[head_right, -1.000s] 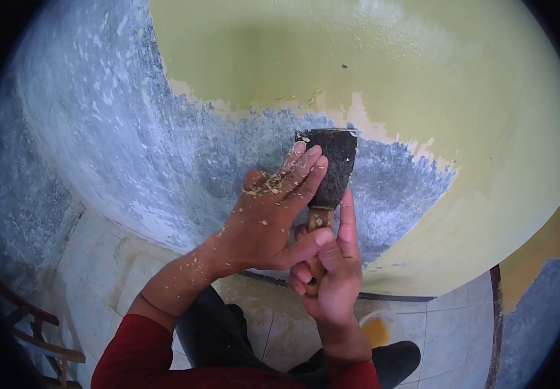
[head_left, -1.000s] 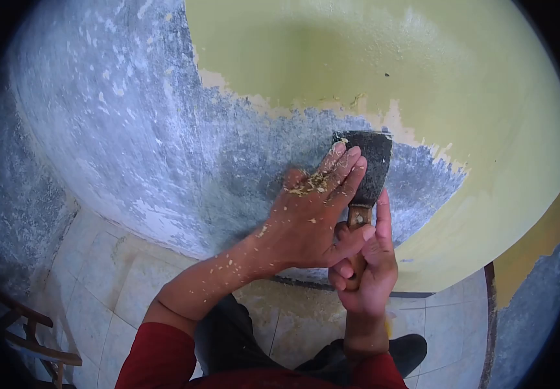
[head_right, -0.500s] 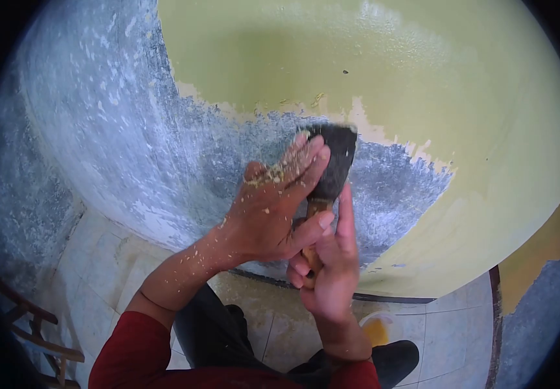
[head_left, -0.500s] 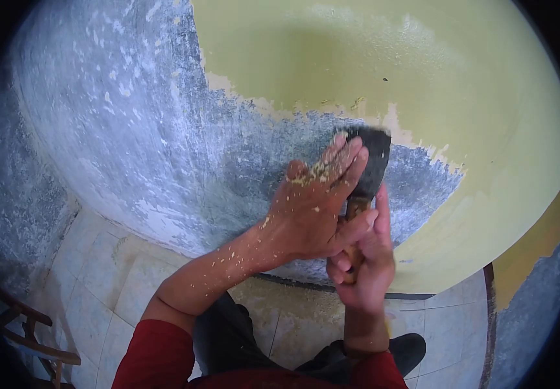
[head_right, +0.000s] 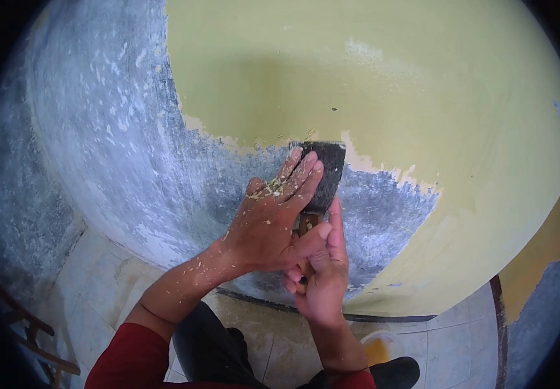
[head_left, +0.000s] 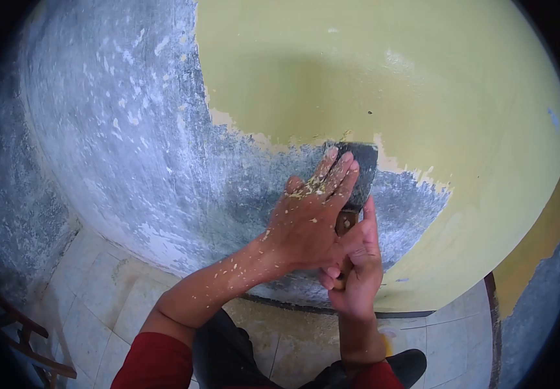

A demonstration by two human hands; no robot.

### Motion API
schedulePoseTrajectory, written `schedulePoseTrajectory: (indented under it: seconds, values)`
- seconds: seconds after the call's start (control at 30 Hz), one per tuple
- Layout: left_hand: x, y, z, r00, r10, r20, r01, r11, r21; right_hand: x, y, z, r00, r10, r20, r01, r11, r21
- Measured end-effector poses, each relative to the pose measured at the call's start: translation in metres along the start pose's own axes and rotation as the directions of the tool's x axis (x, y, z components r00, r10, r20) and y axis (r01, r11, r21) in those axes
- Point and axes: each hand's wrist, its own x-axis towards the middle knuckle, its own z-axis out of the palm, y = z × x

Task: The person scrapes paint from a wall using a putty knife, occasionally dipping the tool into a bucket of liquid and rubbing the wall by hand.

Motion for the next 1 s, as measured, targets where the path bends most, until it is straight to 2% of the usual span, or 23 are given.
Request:
schedulePoseTrajectory:
  seconds: [0.1,0.17,0.23,0.3,0.37,0.4,0.43,0.5,0.57,0.67,0.7,0.77,0.83,0.87,0.93,0.97,1.0]
  values:
    - [-0.016,0.001,0.007,0.999,0.002,0.052,-0.001,1.0,-0.02,-0.006,0.003,-0.005,0.999,0.027,-0.019,-0.027,1.0,0.0]
    - [-0.008,-0.003,0.012,1.0,-0.005,-0.005,0.005,1.0,-0.029,-0.001,0.002,-0.005,0.999,0.05,-0.02,-0.051,0.998,-0.033]
    - [0.008,-0.004,-0.004,0.999,0.011,-0.036,-0.009,0.999,0.049,0.005,-0.001,0.001,0.999,-0.002,0.042,0.002,1.0,-0.007]
    - [0.002,-0.002,-0.009,1.0,-0.005,-0.021,0.006,0.999,0.044,-0.001,0.004,0.0,0.997,-0.008,0.079,0.009,1.0,-0.014]
    - [-0.015,-0.004,0.001,0.999,-0.002,0.037,0.002,1.0,-0.016,-0.012,0.012,-0.005,0.999,0.05,0.014,-0.05,0.999,0.008]
    - [-0.023,0.0,0.003,0.996,-0.035,0.081,0.036,0.999,-0.02,-0.009,0.015,-0.007,0.998,0.049,0.032,-0.049,0.999,0.013]
    - [-0.022,0.0,0.005,0.996,-0.042,0.074,0.042,0.999,-0.01,-0.006,0.019,-0.011,0.998,0.058,0.004,-0.058,0.998,0.011]
    - [-0.016,0.0,0.006,0.998,-0.047,-0.044,0.048,0.998,0.034,-0.002,0.016,-0.007,0.998,0.064,-0.018,-0.064,0.998,0.001]
    - [-0.009,0.0,-0.003,0.997,-0.083,-0.012,0.083,0.996,0.023,-0.003,0.004,0.007,0.996,0.036,0.076,-0.036,0.999,-0.001]
    - [-0.02,-0.002,0.003,0.994,-0.075,-0.08,0.075,0.997,-0.003,-0.004,0.017,-0.004,0.997,0.065,0.03,-0.064,0.997,-0.041]
    - [-0.034,0.001,0.01,0.991,-0.123,-0.059,0.123,0.992,0.006,-0.006,0.027,-0.013,0.997,0.056,0.045,-0.054,0.998,-0.042]
    - [-0.051,0.007,0.018,0.985,-0.154,-0.077,0.156,0.988,0.02,-0.015,0.048,-0.038,0.983,0.173,0.068,-0.17,0.984,-0.051]
    - [-0.065,0.013,0.024,0.954,-0.3,0.022,0.299,0.954,0.019,-0.021,0.061,-0.04,0.98,0.189,0.056,-0.193,0.979,0.071]
    - [-0.069,0.015,0.025,0.951,-0.311,0.0,0.311,0.95,0.013,-0.023,0.065,-0.043,0.979,0.192,0.069,-0.195,0.979,0.049]
    - [-0.07,0.013,0.02,0.925,-0.372,0.083,0.377,0.925,-0.055,-0.02,0.075,-0.047,0.973,0.2,0.113,-0.209,0.976,0.069]
    - [-0.07,0.012,0.02,0.926,-0.372,0.06,0.375,0.926,-0.054,-0.019,0.084,-0.049,0.972,0.193,0.131,-0.202,0.978,0.057]
    - [-0.07,0.012,0.023,0.925,-0.376,0.058,0.378,0.924,-0.048,-0.019,0.09,-0.048,0.978,0.185,0.097,-0.193,0.978,0.077]
